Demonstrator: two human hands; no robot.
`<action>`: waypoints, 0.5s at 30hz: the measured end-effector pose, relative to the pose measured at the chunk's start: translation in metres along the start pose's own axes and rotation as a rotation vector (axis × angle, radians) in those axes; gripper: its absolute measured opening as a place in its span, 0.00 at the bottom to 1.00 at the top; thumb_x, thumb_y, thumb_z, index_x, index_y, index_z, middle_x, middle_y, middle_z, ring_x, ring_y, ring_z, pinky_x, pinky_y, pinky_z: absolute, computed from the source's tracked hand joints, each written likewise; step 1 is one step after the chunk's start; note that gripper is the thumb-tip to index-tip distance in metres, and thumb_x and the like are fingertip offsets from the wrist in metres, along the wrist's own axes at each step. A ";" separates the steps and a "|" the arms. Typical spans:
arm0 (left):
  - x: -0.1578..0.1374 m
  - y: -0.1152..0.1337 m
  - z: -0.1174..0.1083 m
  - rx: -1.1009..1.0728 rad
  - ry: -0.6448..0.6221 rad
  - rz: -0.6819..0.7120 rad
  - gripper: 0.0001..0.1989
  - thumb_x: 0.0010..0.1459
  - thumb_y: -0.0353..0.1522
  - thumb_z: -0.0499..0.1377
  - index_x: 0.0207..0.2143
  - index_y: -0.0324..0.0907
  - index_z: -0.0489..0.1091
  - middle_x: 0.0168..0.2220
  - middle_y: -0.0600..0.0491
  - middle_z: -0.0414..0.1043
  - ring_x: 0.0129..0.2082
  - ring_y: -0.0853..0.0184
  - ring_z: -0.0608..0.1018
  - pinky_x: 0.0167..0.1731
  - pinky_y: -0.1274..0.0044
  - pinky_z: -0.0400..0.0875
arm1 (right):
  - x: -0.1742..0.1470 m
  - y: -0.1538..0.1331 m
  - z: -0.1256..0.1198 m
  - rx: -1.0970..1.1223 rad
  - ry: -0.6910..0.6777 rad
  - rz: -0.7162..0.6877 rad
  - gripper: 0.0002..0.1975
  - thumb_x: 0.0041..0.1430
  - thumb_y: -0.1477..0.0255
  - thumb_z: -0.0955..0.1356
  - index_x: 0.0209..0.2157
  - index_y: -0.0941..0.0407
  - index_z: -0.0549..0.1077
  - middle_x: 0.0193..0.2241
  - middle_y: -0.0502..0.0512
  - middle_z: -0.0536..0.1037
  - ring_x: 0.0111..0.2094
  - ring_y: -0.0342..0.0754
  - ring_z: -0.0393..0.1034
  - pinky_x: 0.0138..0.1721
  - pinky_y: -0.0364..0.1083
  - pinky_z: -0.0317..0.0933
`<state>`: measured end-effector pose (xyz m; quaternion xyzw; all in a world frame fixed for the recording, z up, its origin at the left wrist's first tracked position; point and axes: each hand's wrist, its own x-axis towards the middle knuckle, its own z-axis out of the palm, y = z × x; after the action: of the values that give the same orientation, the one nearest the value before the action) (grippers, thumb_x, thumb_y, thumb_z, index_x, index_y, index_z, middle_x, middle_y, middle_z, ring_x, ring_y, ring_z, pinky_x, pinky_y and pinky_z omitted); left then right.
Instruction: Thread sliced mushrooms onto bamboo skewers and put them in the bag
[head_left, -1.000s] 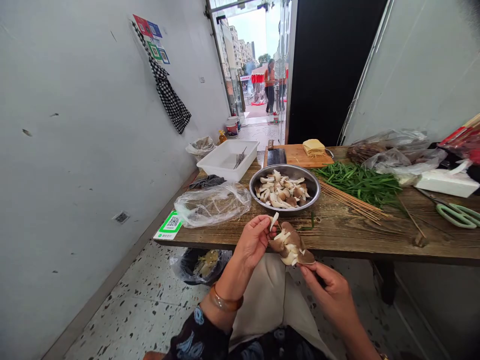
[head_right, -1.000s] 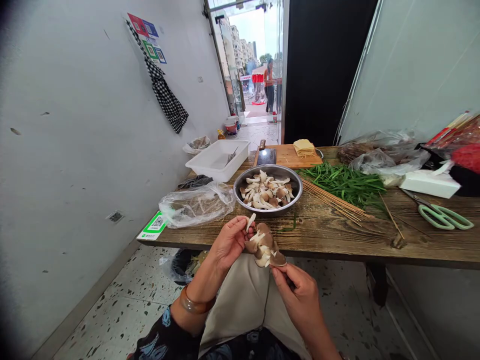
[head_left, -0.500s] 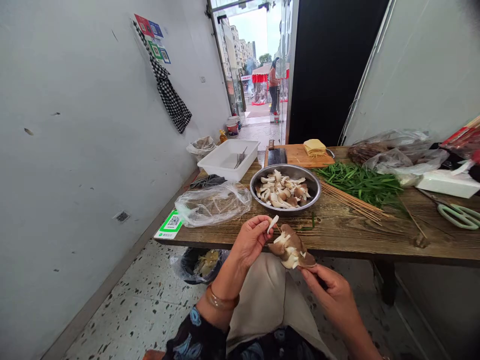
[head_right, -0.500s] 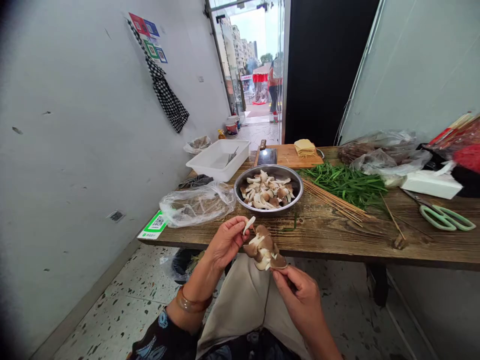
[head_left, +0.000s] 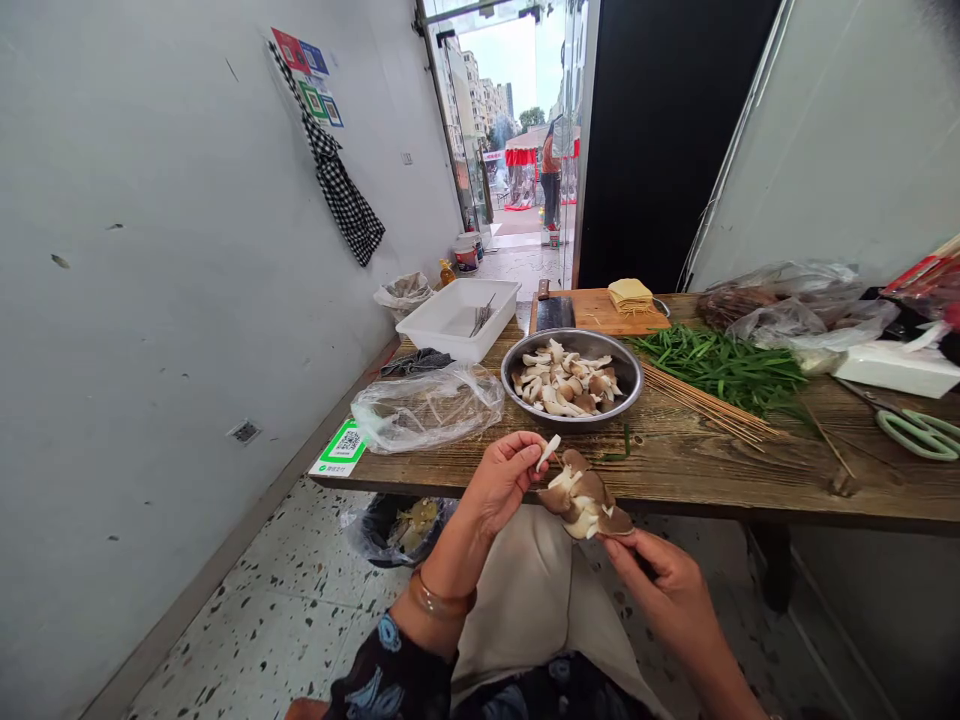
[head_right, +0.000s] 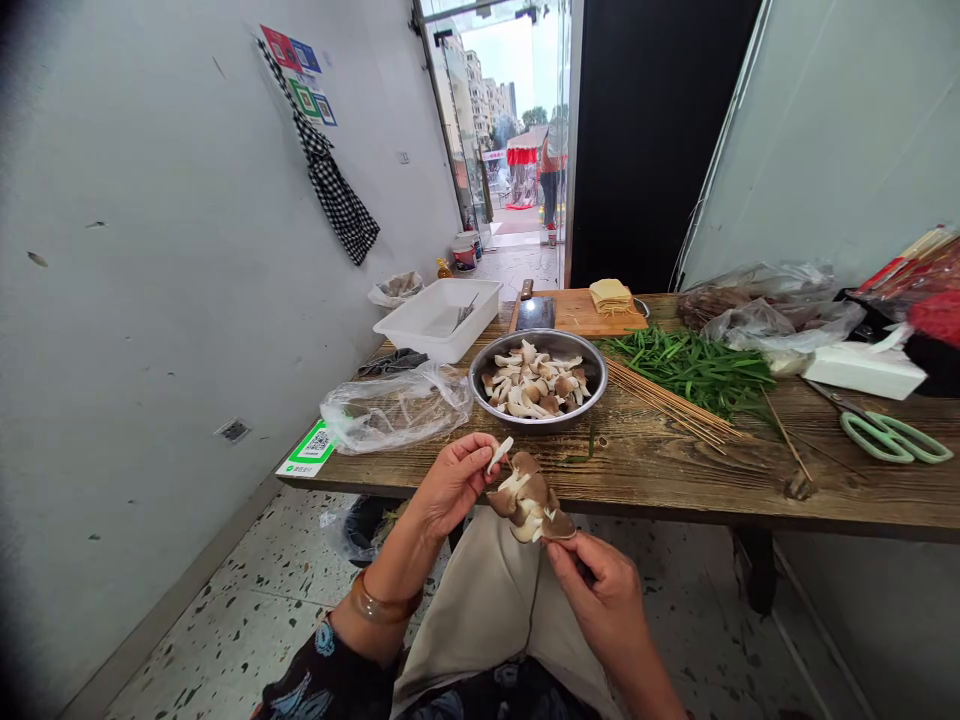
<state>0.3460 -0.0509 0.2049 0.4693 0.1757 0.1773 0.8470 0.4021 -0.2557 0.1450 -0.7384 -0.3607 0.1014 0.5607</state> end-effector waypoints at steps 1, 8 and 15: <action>0.000 0.000 0.000 0.007 -0.004 -0.004 0.12 0.44 0.32 0.69 0.29 0.35 0.71 0.27 0.52 0.73 0.23 0.77 0.71 0.25 0.85 0.63 | 0.000 0.000 0.000 -0.001 -0.001 0.004 0.13 0.60 0.65 0.66 0.32 0.56 0.80 0.28 0.55 0.81 0.35 0.52 0.76 0.35 0.44 0.67; 0.003 -0.001 -0.007 0.108 0.000 0.038 0.12 0.45 0.33 0.69 0.29 0.36 0.71 0.26 0.53 0.72 0.24 0.76 0.71 0.25 0.84 0.61 | 0.000 -0.003 0.001 0.030 -0.020 0.037 0.14 0.60 0.64 0.65 0.33 0.57 0.80 0.30 0.56 0.81 0.34 0.51 0.75 0.36 0.43 0.66; 0.000 0.006 -0.012 0.223 -0.058 0.055 0.12 0.45 0.35 0.68 0.29 0.36 0.73 0.24 0.54 0.71 0.23 0.75 0.70 0.24 0.82 0.59 | 0.001 -0.007 0.001 0.031 -0.031 0.059 0.16 0.60 0.63 0.65 0.31 0.58 0.80 0.24 0.53 0.78 0.25 0.46 0.71 0.27 0.41 0.62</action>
<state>0.3402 -0.0394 0.2037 0.5700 0.1570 0.1662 0.7892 0.3990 -0.2537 0.1516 -0.7383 -0.3457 0.1348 0.5633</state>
